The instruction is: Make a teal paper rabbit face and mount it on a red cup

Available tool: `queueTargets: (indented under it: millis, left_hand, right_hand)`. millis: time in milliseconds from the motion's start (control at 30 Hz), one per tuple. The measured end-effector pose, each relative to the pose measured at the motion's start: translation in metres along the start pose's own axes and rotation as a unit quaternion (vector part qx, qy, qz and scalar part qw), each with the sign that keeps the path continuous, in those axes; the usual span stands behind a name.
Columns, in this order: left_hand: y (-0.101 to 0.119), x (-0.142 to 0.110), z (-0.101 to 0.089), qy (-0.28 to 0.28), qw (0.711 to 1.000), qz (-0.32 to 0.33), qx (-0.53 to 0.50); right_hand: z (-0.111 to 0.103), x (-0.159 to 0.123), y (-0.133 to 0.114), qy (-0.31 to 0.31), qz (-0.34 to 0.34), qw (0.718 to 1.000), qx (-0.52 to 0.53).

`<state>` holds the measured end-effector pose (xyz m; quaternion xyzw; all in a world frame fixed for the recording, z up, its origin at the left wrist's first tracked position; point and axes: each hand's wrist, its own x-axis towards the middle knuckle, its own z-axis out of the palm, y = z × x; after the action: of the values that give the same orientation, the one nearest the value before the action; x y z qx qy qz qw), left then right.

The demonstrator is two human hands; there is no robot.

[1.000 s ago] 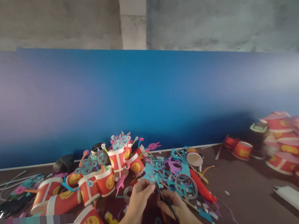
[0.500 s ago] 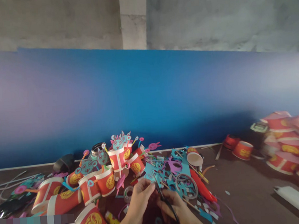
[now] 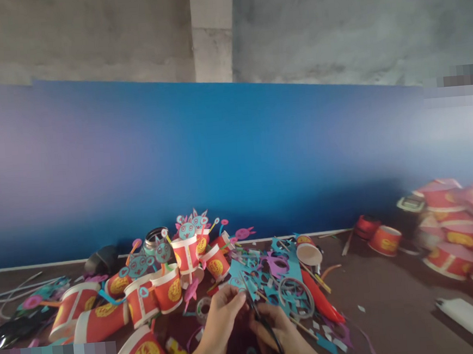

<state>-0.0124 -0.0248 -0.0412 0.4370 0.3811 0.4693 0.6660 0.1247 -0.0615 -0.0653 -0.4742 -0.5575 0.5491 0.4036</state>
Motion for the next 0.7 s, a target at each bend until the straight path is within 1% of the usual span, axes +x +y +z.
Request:
queueTargets:
  millis: [133,233,367,533,700]
  left_hand:
    - [0.0001,-0.0009,-0.0012,-0.009,1.0,0.006,0.019]
    - [-0.002,0.0012,-0.0032,-0.022,0.999,0.004,0.025]
    - [-0.0058,0.0042,-0.0041,-0.011,1.0,0.012,0.027]
    - [-0.0059,0.0021,-0.0025,-0.003,1.0,0.003,-0.003]
    - [-0.0047,0.0013,-0.0039,-0.008,0.999,0.016,0.027]
  right_hand:
    - [0.0003,0.0002,0.0003,-0.021,0.004,1.0,0.012]
    - [0.0002,0.0003,0.0006,-0.015,0.001,1.0,0.011]
    - [-0.0014,0.0015,0.0044,-0.014,-0.008,1.0,0.007]
    - [-0.002,0.0038,0.01,-0.009,-0.014,1.0,0.003]
    - [-0.0005,0.0021,0.0045,-0.014,-0.014,1.0,0.006]
